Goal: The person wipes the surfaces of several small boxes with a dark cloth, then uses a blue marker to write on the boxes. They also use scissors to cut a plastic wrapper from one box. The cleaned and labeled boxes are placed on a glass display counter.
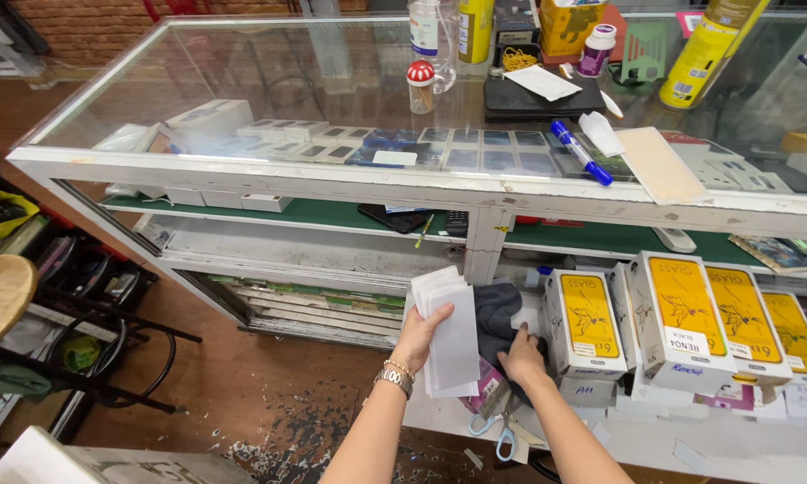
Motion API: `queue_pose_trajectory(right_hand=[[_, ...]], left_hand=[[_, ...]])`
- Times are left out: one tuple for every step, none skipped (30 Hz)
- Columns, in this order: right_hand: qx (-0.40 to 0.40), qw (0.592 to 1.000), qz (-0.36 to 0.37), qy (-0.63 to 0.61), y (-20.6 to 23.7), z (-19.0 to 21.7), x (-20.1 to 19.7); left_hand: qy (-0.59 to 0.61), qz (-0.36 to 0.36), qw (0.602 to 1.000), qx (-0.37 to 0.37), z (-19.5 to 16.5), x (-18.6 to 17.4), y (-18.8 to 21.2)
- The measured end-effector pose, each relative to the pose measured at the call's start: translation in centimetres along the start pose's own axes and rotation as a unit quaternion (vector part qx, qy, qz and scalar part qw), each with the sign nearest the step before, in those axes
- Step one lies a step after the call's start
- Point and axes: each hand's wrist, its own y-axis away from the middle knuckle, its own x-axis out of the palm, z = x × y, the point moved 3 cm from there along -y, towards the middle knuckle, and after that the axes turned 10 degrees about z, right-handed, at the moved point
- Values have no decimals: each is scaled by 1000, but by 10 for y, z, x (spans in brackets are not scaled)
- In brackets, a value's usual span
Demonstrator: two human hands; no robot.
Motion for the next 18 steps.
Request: queue_pose_trajectory(right_hand=[[-3, 1000, -11, 19, 1, -3, 3], [-3, 999, -23, 38, 1, -3, 3], [-9, 999, -21, 49, 1, -2, 4], [-13, 998, -18, 59, 3, -1, 1], [-19, 997, -18, 69, 6, 3, -8], [-58, 996, -63, 39, 11, 13, -21], [-95, 990, -107, 9, 18, 24, -36], [-129, 980, -150, -21, 29, 35, -52], [-140, 974, -175, -32, 39, 46, -67], [-150, 967, -201, -43, 50, 57, -85], [-189, 952, -238, -40, 62, 68, -103], [-227, 933, -276, -37, 74, 78, -120], [-270, 914, -302, -34, 84, 88, -132], [-310, 891, -329, -30, 94, 97, -138], [-362, 886, -282, -69, 98, 107, -139], [-413, 873, -234, -108, 98, 117, -137], [-418, 872, -228, -117, 100, 123, -128], [-423, 870, -221, -128, 100, 129, -114]], left_hand=[[11, 9, 1000, 2, -1, -1, 6], [23, 20, 1000, 3, -2, 0, 9], [25, 19, 1000, -2, -2, 0, 14], [27, 18, 999, -8, -3, -1, 18], [28, 18, 999, -12, -4, -2, 21], [35, 21, 999, -12, -6, -3, 22], [43, 25, 999, -14, -8, -3, 22], [51, 28, 998, -17, -8, -5, 23], [62, 28, 997, -24, -7, -6, 23], [73, 29, 996, -29, -7, -7, 21], [84, 32, 995, -34, -5, -6, 19], [75, 34, 996, -40, -2, -5, 15], [66, 36, 996, -47, 2, -2, 12], [58, 39, 996, -56, 8, 2, 11], [29, 51, 997, -45, 13, 11, 7], [-1, 63, 997, -33, 18, 22, 2], [-30, 74, 997, -21, 24, 34, -1], [-35, 82, 996, 0, 29, 46, -1]])
